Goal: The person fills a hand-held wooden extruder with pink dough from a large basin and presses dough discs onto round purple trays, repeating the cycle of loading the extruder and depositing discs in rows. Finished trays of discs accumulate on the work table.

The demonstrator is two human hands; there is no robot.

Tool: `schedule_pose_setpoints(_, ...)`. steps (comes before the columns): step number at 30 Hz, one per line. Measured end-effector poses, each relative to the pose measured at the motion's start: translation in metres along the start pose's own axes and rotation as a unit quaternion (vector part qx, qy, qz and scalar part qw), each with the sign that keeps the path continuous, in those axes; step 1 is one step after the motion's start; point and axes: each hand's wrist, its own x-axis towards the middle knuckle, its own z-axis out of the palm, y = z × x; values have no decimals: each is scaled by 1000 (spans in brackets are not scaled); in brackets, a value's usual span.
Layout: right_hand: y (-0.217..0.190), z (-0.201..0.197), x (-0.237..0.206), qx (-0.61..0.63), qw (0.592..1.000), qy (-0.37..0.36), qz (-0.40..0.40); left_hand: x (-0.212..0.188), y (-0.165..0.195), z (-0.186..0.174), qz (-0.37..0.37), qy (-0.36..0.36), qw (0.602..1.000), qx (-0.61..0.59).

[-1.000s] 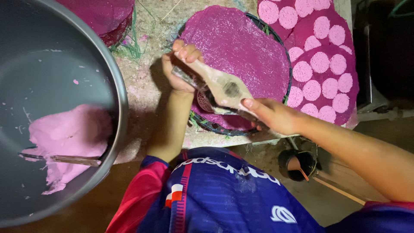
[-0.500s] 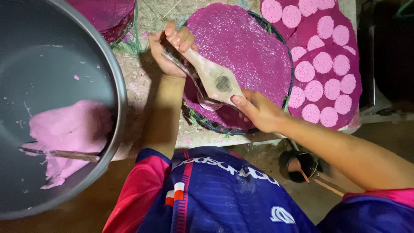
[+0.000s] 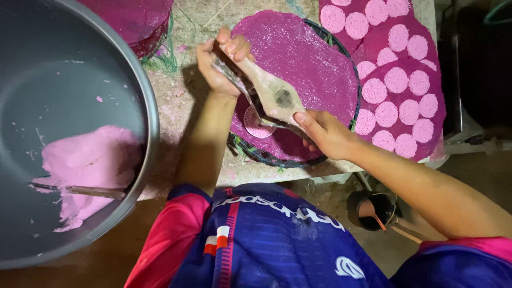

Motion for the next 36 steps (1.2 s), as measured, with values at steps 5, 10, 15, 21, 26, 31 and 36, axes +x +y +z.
schedule_pose_setpoints(5, 7, -1, 4, -87, 996, 30, 17, -2, -9, 22, 36, 8, 999, 33)
schedule_pose_setpoints(10, 33, 23, 17, 60, 987, 42, -145, 4, 31, 45, -24, 22, 977, 210)
schedule_pose_setpoints(15, 69, 36, -12, 122, 979, 101, -126, -35, 38, 53, -126, 195, 792, 565)
schedule_pose_setpoints(21, 103, 41, -46, 355, 860, 148, -336, -108, -6, 66, -191, -115, 383, 897)
schedule_pose_setpoints(26, 140, 45, -53, 388, 831, 218, -334, -106, -8, 71, -216, -80, 385, 894)
schedule_pose_setpoints(31, 165, 42, -66, 421, 817, 225, -324, -70, 18, 37, -209, 15, 369, 906)
schedule_pose_setpoints(36, 173, 47, -72, 411, 819, 240, -320, -47, 32, -12, -96, 241, 700, 666)
